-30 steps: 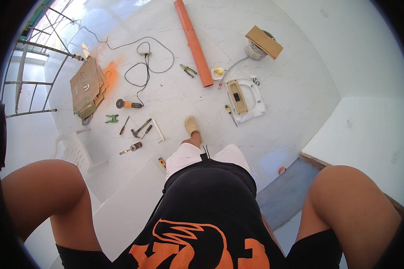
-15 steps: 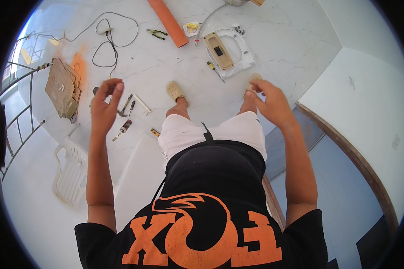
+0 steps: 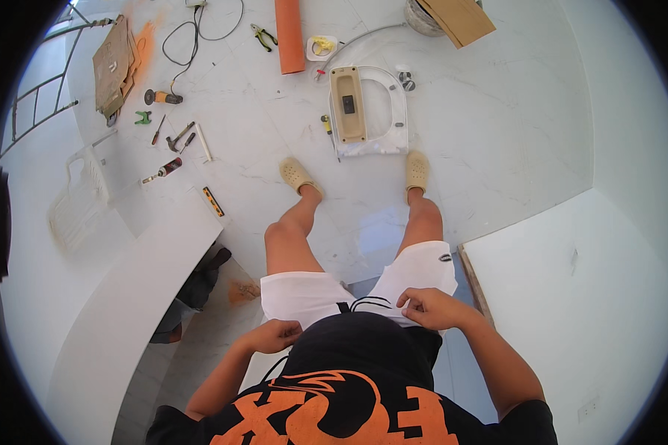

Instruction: The person positions a toilet bowl with assistance, then sits on the floor to unpack and assemble a toilet seat and bidet sprayer. They remove packaging, attach the bidet sprayer to the seat, and prepare the components for installation.

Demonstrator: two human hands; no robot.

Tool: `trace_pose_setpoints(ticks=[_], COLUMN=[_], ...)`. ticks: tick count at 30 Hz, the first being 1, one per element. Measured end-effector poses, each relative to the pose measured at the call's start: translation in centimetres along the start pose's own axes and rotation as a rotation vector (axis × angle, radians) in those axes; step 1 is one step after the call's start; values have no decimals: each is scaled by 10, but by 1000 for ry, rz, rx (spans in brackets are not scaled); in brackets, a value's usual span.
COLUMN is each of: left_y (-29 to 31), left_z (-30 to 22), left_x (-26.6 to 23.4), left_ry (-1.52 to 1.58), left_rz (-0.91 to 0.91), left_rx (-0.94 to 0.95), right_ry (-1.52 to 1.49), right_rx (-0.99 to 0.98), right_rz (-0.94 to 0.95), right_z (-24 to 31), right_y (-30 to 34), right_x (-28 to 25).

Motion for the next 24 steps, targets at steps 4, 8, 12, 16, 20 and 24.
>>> trace_pose_setpoints(ticks=[4,8,12,16,20,24], left_y=[-122,-343,-497,-575,-600,-605], left_z=[-23,-43,-62,-82,-89,-66], left_x=[-38,-189,-358,-422,-431,-433], left_ry=[201,217,20,98,4,418], left_rz=[-48,-421,-937,-1017,-1081,-754], left_rx=[58,123,69,136,206,363], right_ry=[332,502,603,599,552,524], right_rx=[-73,-189,-147,-206,-379,-669], right_rz=[-190,-770,-937,-1082,-1177,-1188], right_z=[-85,-125,-141,-155,-181,-195], right_y=[-133,-324,-461,-518,-541,-531], right_x=[-147,-302,-352,-368,-374,-376])
Point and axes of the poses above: each hand's wrist, its own y-axis away from the middle knuckle, its own x-axis out of the palm, z = x × y, the point moved 9 cm from there along -y, towards the middle knuckle, and after that the axes turned 15 degrees about -x, right-handed, at the moved point
